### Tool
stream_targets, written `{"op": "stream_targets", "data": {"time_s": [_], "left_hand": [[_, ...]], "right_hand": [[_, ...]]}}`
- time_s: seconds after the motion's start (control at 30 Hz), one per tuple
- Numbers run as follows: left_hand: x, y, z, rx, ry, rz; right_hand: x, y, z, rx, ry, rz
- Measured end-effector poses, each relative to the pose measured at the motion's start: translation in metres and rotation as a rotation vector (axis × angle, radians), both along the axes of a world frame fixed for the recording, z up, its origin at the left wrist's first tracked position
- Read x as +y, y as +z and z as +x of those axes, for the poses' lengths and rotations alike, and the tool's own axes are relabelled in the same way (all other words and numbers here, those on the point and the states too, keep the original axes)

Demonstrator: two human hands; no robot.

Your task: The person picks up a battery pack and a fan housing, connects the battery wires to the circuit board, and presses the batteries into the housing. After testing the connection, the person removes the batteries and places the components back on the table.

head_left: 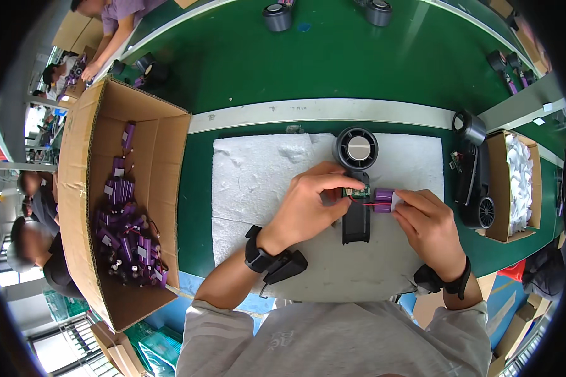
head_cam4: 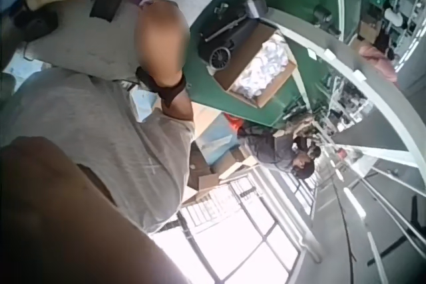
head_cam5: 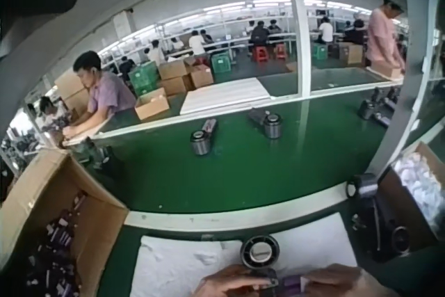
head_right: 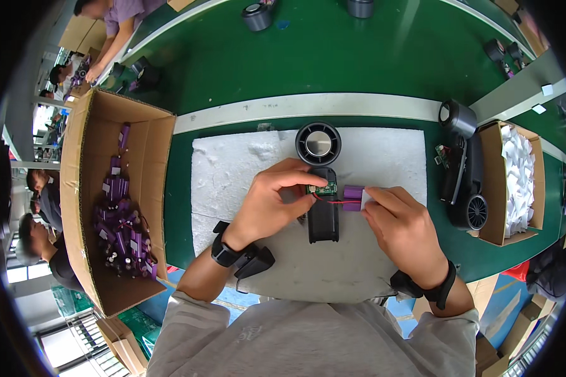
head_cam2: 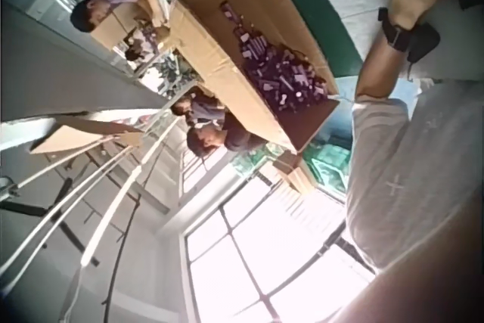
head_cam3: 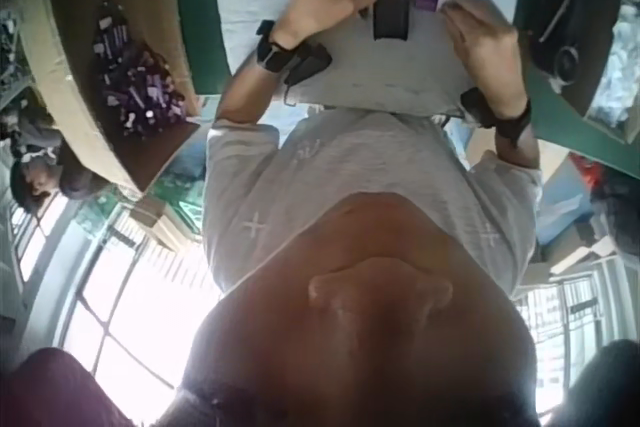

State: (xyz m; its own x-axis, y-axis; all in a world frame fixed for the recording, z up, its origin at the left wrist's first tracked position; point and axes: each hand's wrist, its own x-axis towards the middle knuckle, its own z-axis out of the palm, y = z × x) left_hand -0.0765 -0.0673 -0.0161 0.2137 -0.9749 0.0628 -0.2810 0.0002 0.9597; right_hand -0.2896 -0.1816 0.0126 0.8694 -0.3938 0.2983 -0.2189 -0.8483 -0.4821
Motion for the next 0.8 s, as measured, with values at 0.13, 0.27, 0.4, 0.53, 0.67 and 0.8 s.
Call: {"op": "stream_targets", "data": {"time_s": [0.13,0.27,0.4,0.53,0.67,0.8], "left_hand": [[-0.004,0.000,-0.001,0.002,0.014,-0.047],[-0.005,-0.001,-0.001,0.025,0.019,-0.064],[-0.001,-0.002,0.003,0.079,-0.006,-0.037],[-0.001,-0.003,0.005,0.034,0.005,-0.019],[0.001,-0.005,0.006,0.029,-0.027,-0.022],[0.001,-0.004,0.005,0.035,-0.030,-0.010]], "right_hand": [[0.003,0.001,0.004,0.013,-0.027,-0.108],[0.010,-0.002,0.008,0.040,-0.045,-0.237],[0.007,-0.004,0.010,0.098,-0.054,-0.255],[0.005,-0.006,0.008,0.027,-0.059,-0.136],[0.006,-0.004,0.008,0.007,-0.067,-0.110],[0.002,-0.002,0.006,0.035,-0.039,-0.088]]}}
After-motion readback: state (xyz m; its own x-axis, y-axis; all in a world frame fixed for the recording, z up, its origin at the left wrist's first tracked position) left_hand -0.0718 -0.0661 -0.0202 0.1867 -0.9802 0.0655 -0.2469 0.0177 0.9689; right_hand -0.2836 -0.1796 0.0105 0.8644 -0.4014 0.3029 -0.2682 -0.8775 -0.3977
